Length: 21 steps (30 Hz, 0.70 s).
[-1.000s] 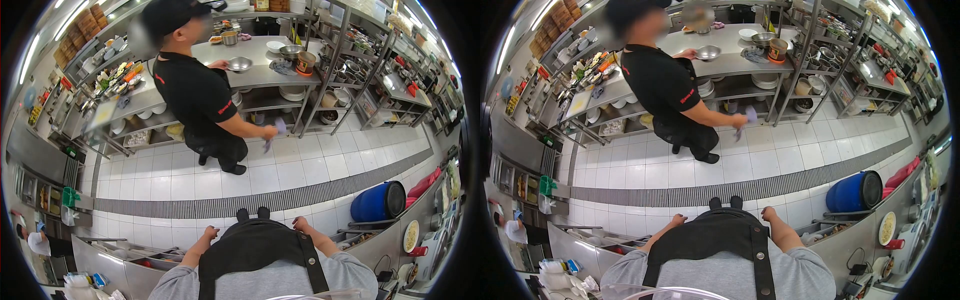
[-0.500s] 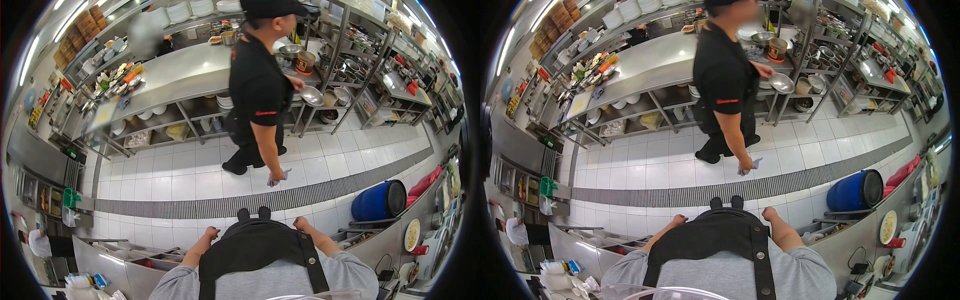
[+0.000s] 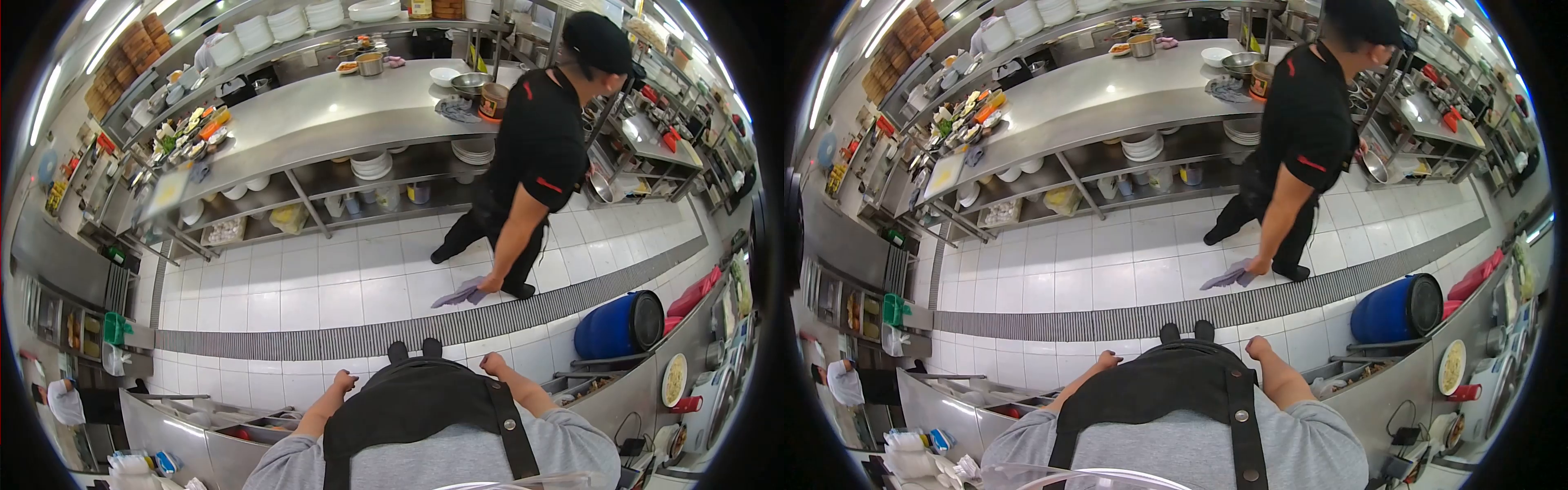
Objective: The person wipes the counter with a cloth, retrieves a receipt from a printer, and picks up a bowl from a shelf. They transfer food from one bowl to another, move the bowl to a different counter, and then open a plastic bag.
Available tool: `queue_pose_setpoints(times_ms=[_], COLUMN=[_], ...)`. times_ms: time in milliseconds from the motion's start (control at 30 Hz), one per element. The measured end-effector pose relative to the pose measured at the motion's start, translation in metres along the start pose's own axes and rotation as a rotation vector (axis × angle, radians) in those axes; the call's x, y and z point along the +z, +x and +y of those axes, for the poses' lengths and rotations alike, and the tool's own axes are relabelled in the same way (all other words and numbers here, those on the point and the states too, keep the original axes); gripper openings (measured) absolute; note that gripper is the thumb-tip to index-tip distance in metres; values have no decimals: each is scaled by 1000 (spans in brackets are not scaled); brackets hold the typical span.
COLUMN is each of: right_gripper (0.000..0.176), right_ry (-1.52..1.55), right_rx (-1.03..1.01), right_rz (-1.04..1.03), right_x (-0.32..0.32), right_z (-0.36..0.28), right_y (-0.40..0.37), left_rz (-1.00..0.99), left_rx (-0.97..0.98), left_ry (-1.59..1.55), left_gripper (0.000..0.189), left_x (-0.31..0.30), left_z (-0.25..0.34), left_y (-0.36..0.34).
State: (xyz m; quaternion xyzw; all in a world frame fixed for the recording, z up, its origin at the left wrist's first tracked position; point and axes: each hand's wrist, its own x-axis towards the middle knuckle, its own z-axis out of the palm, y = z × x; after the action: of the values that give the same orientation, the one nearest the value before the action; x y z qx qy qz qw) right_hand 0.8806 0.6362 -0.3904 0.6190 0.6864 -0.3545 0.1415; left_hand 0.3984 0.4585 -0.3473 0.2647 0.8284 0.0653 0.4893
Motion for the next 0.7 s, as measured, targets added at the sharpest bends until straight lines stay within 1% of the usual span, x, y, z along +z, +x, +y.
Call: queue_pose_setpoints(times_ms=[100,133,167,200,233,300,400,500,600,700], right_gripper=[15,18,20,22,23,23,23,23,23,23], right_ry=[-88,-142,-193,-159,-199,-187,-97,-116,-164,-45], right_rx=[-59,-100,-134,-152,-127,-104,-59,-72,-95,-21], right_rz=[32,14,-2,-2,-21,-36,57,23,-39,9], right_x=[5,8,11,2,15,18,29,12,20,15], right_z=[5,9,12,5,12,12,14,1,3,-4], right_y=[2,8,10,0,13,18,28,16,24,9], left_rz=[10,15,29,46,78,120,127,111,103,97], left_rx=[10,35,69,114,172,270,185,120,86,67], left_ry=[-11,-1,26,68,128,238,130,79,55,42], left_gripper=[59,59,59,59,59,59,58,58,57,56], left_x=[-2,-1,4,11,21,27,21,16,13,11], left_z=[4,0,-16,-34,-54,-65,-59,-42,-32,-28], left_y=[-5,3,19,38,60,80,71,61,55,50])
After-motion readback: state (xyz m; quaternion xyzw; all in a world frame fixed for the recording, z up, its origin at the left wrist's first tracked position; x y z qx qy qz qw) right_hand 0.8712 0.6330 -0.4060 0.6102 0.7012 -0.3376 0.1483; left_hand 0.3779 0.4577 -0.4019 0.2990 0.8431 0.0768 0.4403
